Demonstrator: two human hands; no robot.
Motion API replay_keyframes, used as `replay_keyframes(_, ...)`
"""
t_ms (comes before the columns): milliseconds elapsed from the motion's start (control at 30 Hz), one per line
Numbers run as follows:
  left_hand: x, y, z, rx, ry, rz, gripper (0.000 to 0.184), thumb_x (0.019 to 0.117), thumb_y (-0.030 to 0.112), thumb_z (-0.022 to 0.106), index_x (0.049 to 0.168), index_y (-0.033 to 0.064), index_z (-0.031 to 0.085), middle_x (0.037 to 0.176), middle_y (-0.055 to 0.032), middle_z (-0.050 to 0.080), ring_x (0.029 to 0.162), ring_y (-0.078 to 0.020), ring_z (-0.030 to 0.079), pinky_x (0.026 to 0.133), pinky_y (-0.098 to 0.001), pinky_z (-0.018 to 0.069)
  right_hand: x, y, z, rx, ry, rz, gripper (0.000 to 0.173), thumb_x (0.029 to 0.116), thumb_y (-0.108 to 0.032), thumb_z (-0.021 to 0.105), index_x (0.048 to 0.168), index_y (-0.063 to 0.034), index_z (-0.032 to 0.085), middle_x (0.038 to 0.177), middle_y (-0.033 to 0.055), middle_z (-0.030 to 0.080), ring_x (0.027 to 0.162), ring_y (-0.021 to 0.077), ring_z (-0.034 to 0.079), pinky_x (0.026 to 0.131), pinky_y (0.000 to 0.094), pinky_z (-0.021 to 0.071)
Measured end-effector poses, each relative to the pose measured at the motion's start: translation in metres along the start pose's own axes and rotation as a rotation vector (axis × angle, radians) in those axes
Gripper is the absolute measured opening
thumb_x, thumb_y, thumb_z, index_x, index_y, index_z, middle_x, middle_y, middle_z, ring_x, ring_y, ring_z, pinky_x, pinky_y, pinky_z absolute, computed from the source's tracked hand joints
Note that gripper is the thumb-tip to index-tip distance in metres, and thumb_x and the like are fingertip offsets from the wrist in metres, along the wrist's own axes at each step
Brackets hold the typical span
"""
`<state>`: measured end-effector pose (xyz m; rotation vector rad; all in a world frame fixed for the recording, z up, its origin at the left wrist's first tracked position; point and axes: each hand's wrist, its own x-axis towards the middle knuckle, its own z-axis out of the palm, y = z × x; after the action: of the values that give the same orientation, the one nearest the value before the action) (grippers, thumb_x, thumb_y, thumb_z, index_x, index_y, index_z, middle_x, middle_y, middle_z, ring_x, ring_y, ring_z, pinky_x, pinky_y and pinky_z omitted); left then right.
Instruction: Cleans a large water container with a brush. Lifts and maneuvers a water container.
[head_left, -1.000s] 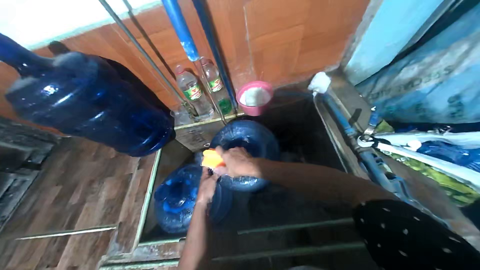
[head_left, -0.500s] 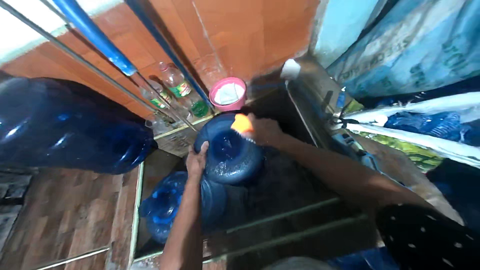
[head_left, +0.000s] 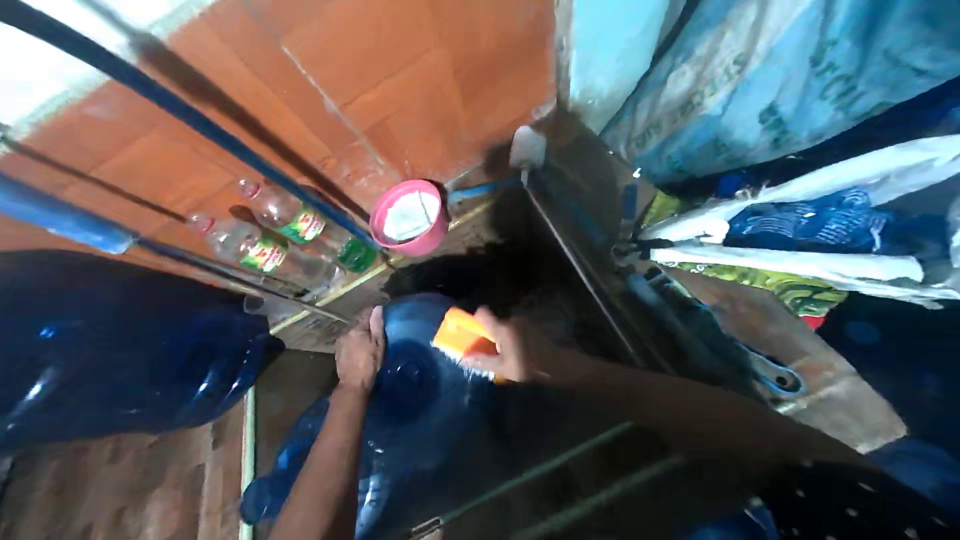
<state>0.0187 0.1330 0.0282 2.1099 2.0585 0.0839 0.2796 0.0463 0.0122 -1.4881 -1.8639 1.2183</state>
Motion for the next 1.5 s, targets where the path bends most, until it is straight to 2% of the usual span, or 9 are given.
replay_keyframes(133,0.016,0.028,0.003,-0.081,-0.062,0.130,0.048,0.1119,0.032,0.037,0.122,-0.0014,0.070,0.115,-0.0285,0.070,0.114,-0.0467,0.065,0.102,-0.0667,0.0432,0.025,0.017,-0.042,-0.122,0.049,0.139,0.066,0.1014,-0.043,0.063,0.152,-0.0057,0.042,0.116,0.0274,0.068,0.110,0.0458,0.066,0.095,0.0642,0.0505)
replay_keyframes(233,0.022,0.036,0.013,-0.122,0.088,0.265,0.039,0.1048,0.034,0.057,0.102,0.0001,0.077,0.112,-0.0233,0.072,0.114,-0.0425,0.063,0.109,-0.0657,0.0317,0.054,0.042,-0.090,-0.227,0.492,0.011,0.065,0.0983,-0.041,0.067,0.145,0.0010,0.050,0.107,0.0290,0.071,0.098,0.0475,0.070,0.086,0.0654,0.0541)
replay_keyframes(333,0.014,0.053,0.015,0.011,0.121,-0.083,0.060,0.0962,0.055,0.064,0.134,0.0083,0.065,0.149,-0.0261,0.048,0.137,-0.0486,0.045,0.110,-0.0720,0.0286,0.076,0.079,-0.151,-0.297,0.729,0.058,0.068,0.1037,-0.040,0.059,0.156,-0.0018,0.037,0.131,0.0310,0.062,0.114,0.0482,0.065,0.096,0.0657,0.0512)
replay_keyframes(567,-0.051,0.073,0.040,-0.235,0.154,0.049,0.065,0.0921,0.043,0.073,0.138,-0.0004,0.060,0.154,-0.0274,0.043,0.150,-0.0421,0.032,0.123,-0.0627,0.0150,0.102,0.167,-0.195,-0.456,0.219,0.290,0.053,0.1108,-0.026,0.046,0.152,0.0065,0.036,0.143,0.0377,0.049,0.131,0.0553,0.051,0.106,0.0711,0.0394)
replay_keyframes(733,-0.090,0.062,0.050,-0.372,0.182,0.173,0.054,0.0925,0.032,0.073,0.134,-0.0013,0.063,0.155,-0.0258,0.044,0.152,-0.0412,0.030,0.125,-0.0597,0.0125,0.047,0.128,-0.202,-0.679,0.337,0.350,0.053,0.1043,-0.031,0.060,0.138,0.0095,0.053,0.136,0.0445,0.049,0.126,0.0647,0.048,0.096,0.0803,0.0387)
replay_keyframes(1133,-0.125,0.057,0.060,-0.445,0.094,0.313,0.047,0.0949,0.023,0.069,0.135,-0.0008,0.064,0.157,-0.0223,0.043,0.154,-0.0390,0.026,0.125,-0.0589,0.0076,-0.055,0.159,-0.186,-0.730,0.467,0.387,0.058,0.1119,-0.032,0.028,0.130,0.0159,0.057,0.135,0.0438,0.052,0.128,0.0618,0.049,0.103,0.0757,0.0372)
replay_keyframes(1233,-0.133,0.056,0.067,-0.453,0.145,0.338,0.046,0.0935,0.021,0.070,0.133,-0.0016,0.065,0.155,-0.0226,0.046,0.152,-0.0401,0.031,0.125,-0.0596,0.0125,-0.023,0.100,-0.150,-0.709,0.428,0.026,0.048,0.1080,-0.027,0.048,0.124,0.0155,0.061,0.128,0.0434,0.056,0.122,0.0626,0.053,0.101,0.0754,0.0397)
replay_keyframes(1367,-0.147,0.053,0.087,-0.428,0.337,0.378,0.056,0.0905,0.033,0.074,0.131,-0.0040,0.065,0.148,-0.0246,0.053,0.144,-0.0421,0.044,0.121,-0.0604,0.0267,0.050,-0.006,-0.031,-0.492,-0.080,-0.414,0.056,0.1035,-0.038,0.057,0.142,0.0018,0.056,0.150,0.0274,0.050,0.139,0.0449,0.049,0.111,0.0623,0.0407)
replay_keyframes(1500,-0.178,0.024,0.099,-0.306,0.434,0.176,0.055,0.1015,0.041,0.055,0.139,0.0016,0.061,0.150,-0.0241,0.051,0.141,-0.0405,0.048,0.118,-0.0603,0.0330,0.117,-0.051,0.069,-0.233,-0.517,-0.425,0.066,0.1043,-0.039,0.058,0.160,-0.0101,0.036,0.163,0.0168,0.036,0.150,0.0328,0.037,0.122,0.0542,0.0307)
